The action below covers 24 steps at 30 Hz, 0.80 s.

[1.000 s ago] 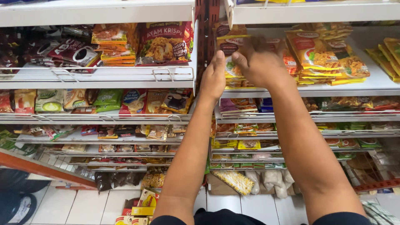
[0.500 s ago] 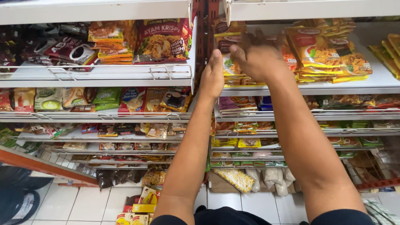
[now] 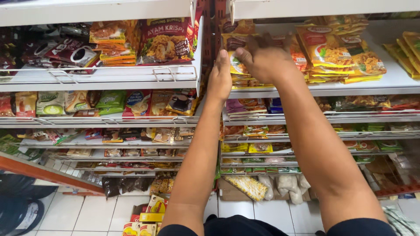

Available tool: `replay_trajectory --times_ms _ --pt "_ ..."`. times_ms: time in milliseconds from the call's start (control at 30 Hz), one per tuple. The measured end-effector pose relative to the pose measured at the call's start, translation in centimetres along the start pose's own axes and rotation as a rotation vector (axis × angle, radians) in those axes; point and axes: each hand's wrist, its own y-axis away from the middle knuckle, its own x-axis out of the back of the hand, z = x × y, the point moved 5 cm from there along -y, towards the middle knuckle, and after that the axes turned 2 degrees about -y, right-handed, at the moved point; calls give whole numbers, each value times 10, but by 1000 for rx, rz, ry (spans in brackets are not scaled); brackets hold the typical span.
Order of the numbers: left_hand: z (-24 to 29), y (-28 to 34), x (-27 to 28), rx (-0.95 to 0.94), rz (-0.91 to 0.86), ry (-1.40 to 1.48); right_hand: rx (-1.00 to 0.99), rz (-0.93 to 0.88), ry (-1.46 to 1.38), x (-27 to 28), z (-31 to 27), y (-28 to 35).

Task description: The person wipes down small packets of food seasoning with a cloth, scans them with a handheld barcode scanner, and places them onto a retail shelf one by one.

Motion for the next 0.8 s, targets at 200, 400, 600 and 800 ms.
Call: replay_trajectory --times_ms 200,400,600,800 --pt "6 2 4 21 -18 83 45 100 -37 4 1 11" --pt "2 6 5 17 8 82 179 263 -48 8 1 29" --pt "13 17 9 4 50 89 195 309 -65 23 0 53" --pt "65 70 14 -80 124 -299 291 405 -309 37 11 127"
